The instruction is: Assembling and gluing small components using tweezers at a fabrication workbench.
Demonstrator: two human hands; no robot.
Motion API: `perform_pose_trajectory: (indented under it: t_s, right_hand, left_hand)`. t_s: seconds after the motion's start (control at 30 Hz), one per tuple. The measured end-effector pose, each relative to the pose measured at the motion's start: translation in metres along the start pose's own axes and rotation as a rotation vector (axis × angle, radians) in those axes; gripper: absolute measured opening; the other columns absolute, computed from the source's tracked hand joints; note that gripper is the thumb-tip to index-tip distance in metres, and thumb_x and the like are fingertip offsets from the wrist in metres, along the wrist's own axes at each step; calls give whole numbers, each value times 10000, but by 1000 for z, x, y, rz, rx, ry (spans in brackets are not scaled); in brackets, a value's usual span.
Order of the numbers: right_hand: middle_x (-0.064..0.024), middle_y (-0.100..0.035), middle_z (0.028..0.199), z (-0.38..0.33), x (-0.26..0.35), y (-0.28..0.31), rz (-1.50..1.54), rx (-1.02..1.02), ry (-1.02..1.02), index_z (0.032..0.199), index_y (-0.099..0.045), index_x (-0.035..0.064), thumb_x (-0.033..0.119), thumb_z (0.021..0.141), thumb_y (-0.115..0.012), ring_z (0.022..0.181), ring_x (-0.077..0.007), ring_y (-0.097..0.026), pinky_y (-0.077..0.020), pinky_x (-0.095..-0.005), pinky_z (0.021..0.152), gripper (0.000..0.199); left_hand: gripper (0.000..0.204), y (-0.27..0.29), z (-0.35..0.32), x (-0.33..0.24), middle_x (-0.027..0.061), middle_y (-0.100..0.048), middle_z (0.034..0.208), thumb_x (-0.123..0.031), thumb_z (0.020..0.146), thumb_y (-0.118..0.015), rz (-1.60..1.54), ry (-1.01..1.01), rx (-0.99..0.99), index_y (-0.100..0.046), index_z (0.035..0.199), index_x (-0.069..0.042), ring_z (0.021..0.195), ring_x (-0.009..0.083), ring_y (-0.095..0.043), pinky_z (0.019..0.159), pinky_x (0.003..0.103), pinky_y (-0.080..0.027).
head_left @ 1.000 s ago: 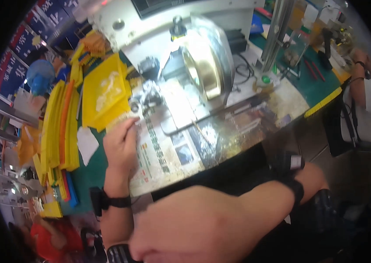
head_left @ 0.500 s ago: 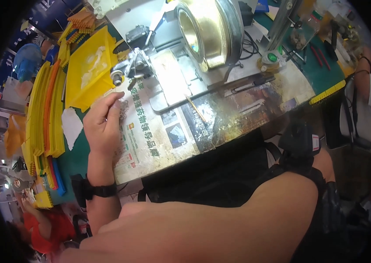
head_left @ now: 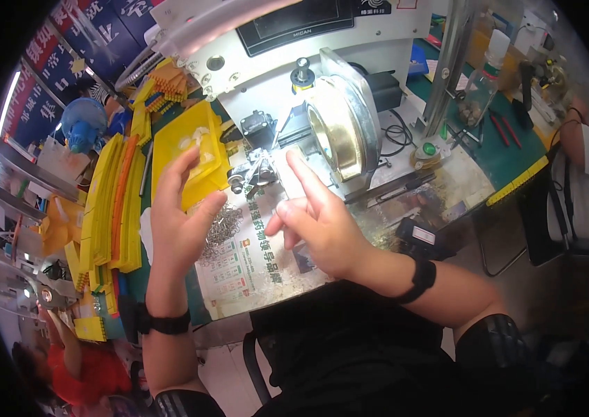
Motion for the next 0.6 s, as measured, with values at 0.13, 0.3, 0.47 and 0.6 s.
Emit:
perform_pose_trajectory:
  t_s: [0.13, 0.3, 0.47, 0.6]
  right_hand:
    - [-77, -669, 799, 27, -2, -6, 257, -92, -44, 1600, -209, -54, 169, 1029, -564, 608, -96, -552, -471, -233, 600, 708]
    - [7, -556, 657, 54, -3, -15, 562, -202, -10, 1325, -578, -51, 146, 1022, -599, 508, -61, -466, -384, -208, 490, 362]
    - [25, -533, 666, 41, -16, -21, 504, -372, -15, 1038, -596, 41, 185, 1066, -567, 532, -51, -454, -357, -211, 489, 150]
    - [17, -516, 704, 45, -25, -12, 466, -463, -203, 1055, -576, 73, 197, 1087, -516, 555, -65, -426, -352, -209, 516, 142]
  left_hand:
    - [336, -15, 27, 2, 71, -730, 1040, -94, 949, -688, -75, 485, 214, -647, 1267, 4, 1069, 161, -676, 969, 288, -501]
    - [190, -44, 53, 8, 43, -757, 993, -138, 983, -670, -405, 164, 97, -782, 1019, 11, 921, 112, -660, 834, 254, -499]
    - [233, -53, 71, 25, 117, -762, 1089, -140, 965, -686, -629, 299, 441, -764, 1076, 50, 1012, 163, -691, 957, 316, -513]
    - [269, -69, 79, 38, 112, -750, 1177, -189, 908, -746, -906, 417, 724, -761, 1056, 34, 1011, 151, -694, 931, 298, -530]
Point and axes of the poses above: each hand's wrist, its own z-axis towards the middle knuckle, its own y-axis out of the back of the hand, x = y × z, the point moved 1 cm from there along z, towards the middle knuckle
